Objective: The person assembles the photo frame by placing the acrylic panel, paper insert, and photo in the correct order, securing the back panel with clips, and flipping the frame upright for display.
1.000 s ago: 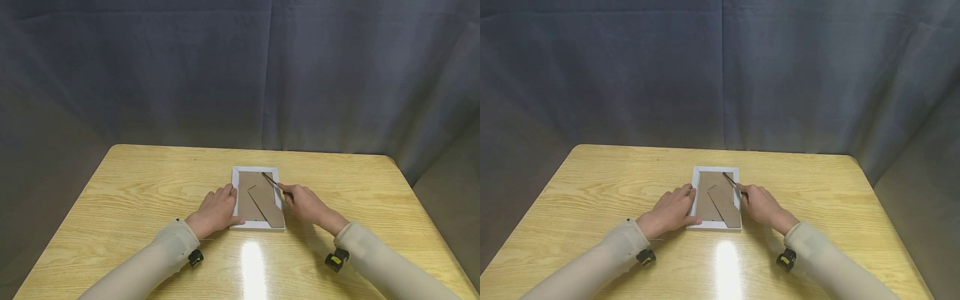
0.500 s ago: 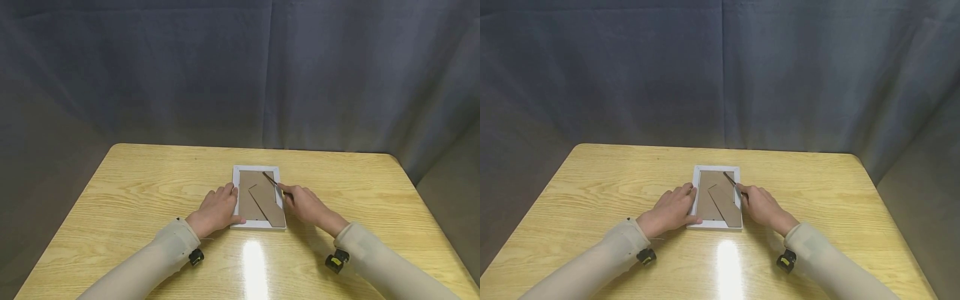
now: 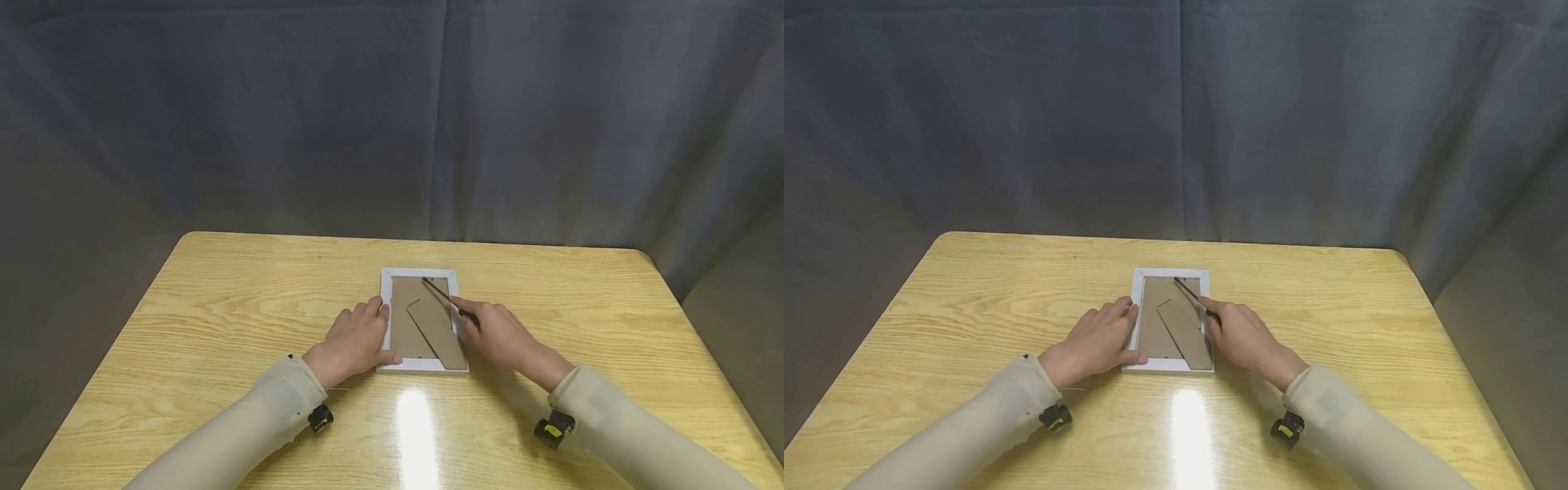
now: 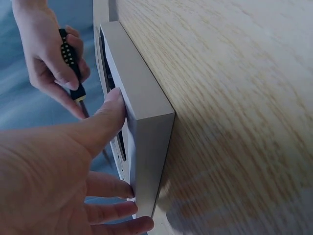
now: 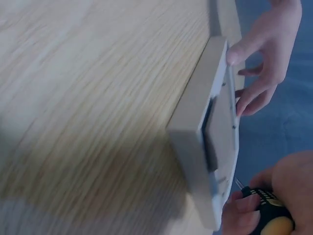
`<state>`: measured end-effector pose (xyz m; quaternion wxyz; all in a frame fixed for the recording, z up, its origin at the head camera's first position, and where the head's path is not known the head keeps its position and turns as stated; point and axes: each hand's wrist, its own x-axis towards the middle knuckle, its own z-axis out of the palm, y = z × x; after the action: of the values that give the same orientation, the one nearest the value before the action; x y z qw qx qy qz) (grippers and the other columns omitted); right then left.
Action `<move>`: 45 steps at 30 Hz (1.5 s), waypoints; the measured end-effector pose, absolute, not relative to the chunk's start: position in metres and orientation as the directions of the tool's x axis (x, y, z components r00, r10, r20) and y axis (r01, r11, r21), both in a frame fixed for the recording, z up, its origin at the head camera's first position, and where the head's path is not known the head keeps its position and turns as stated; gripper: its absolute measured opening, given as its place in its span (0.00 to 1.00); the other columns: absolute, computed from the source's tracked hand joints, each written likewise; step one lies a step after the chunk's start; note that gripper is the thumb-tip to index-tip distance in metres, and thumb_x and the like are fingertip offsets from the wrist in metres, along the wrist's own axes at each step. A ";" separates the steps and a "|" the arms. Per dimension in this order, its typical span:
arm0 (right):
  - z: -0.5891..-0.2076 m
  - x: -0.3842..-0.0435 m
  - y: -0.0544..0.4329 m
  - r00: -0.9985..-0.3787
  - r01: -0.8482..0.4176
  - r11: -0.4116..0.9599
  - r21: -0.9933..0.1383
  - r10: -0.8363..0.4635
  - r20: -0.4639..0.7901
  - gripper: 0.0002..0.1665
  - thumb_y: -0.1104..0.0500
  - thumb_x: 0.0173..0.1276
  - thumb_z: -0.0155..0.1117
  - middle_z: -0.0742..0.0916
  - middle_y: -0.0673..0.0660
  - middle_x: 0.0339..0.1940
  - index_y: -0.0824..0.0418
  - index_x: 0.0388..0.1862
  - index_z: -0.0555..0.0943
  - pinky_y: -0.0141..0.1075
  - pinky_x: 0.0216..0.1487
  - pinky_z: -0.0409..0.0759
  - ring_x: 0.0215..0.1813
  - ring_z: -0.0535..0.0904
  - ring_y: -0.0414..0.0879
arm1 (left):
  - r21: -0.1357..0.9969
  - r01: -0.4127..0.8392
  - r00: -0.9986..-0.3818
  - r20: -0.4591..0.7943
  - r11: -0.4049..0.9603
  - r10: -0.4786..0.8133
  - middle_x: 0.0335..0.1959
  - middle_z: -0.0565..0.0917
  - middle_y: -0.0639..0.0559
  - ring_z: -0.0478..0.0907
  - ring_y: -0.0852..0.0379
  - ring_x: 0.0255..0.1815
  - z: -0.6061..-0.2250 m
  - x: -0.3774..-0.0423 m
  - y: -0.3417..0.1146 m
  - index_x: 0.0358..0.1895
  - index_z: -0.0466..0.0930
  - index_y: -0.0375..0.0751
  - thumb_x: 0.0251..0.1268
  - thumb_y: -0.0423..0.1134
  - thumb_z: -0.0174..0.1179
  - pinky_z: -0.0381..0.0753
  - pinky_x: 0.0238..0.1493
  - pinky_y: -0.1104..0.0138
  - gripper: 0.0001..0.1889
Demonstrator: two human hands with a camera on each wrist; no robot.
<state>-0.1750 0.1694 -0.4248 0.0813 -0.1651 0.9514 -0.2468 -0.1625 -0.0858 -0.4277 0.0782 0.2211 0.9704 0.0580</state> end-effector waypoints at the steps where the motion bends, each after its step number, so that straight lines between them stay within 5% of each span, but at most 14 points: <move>1: -0.423 -0.174 0.168 -0.930 -0.285 0.820 -0.496 -0.362 -0.064 0.27 0.61 0.78 0.49 0.68 0.49 0.16 0.57 0.74 0.72 0.31 0.19 0.64 0.16 0.60 0.38 | 0.145 0.421 -0.890 -0.124 0.895 0.439 0.72 0.70 0.36 0.74 0.41 0.66 -0.428 -0.163 -0.086 0.72 0.68 0.30 0.57 0.64 0.69 0.78 0.58 0.48 0.49; 17: -0.418 -0.157 0.140 -0.872 -0.447 0.793 -0.414 -0.489 0.007 0.24 0.63 0.75 0.56 0.71 0.47 0.16 0.58 0.69 0.78 0.30 0.18 0.62 0.16 0.61 0.36 | 0.132 0.430 -0.890 -0.104 0.893 0.443 0.71 0.71 0.36 0.76 0.40 0.64 -0.428 -0.162 -0.085 0.71 0.69 0.30 0.56 0.64 0.70 0.79 0.57 0.48 0.49; 29: -0.418 -0.159 0.134 -0.853 -0.490 0.800 -0.345 -0.522 0.000 0.23 0.66 0.73 0.58 0.88 0.57 0.32 0.58 0.66 0.80 0.31 0.21 0.65 0.20 0.68 0.40 | 0.124 0.428 -0.891 -0.112 0.895 0.441 0.71 0.71 0.36 0.75 0.40 0.66 -0.428 -0.163 -0.085 0.71 0.69 0.30 0.57 0.64 0.69 0.79 0.58 0.48 0.48; 37: -0.412 -0.159 0.133 -0.845 -0.480 0.794 -0.374 -0.533 -0.048 0.25 0.67 0.73 0.57 0.77 0.52 0.18 0.62 0.68 0.78 0.30 0.19 0.63 0.18 0.65 0.39 | 0.116 0.432 -0.890 -0.106 0.894 0.444 0.71 0.71 0.36 0.75 0.40 0.65 -0.428 -0.163 -0.086 0.72 0.69 0.30 0.56 0.64 0.69 0.79 0.57 0.48 0.49; 45: -0.411 -0.160 0.132 -0.848 -0.458 0.804 -0.380 -0.523 -0.084 0.26 0.68 0.73 0.57 0.79 0.53 0.20 0.62 0.69 0.77 0.30 0.19 0.63 0.18 0.65 0.40 | 0.117 0.426 -0.891 -0.117 0.897 0.438 0.71 0.71 0.36 0.76 0.40 0.64 -0.426 -0.162 -0.085 0.72 0.69 0.30 0.57 0.64 0.69 0.79 0.57 0.48 0.49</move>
<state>-0.1600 0.1317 -0.4113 0.0928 -0.2597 0.9451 -0.1754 -0.1621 -0.0855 -0.4265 0.0704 0.2224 0.9714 0.0440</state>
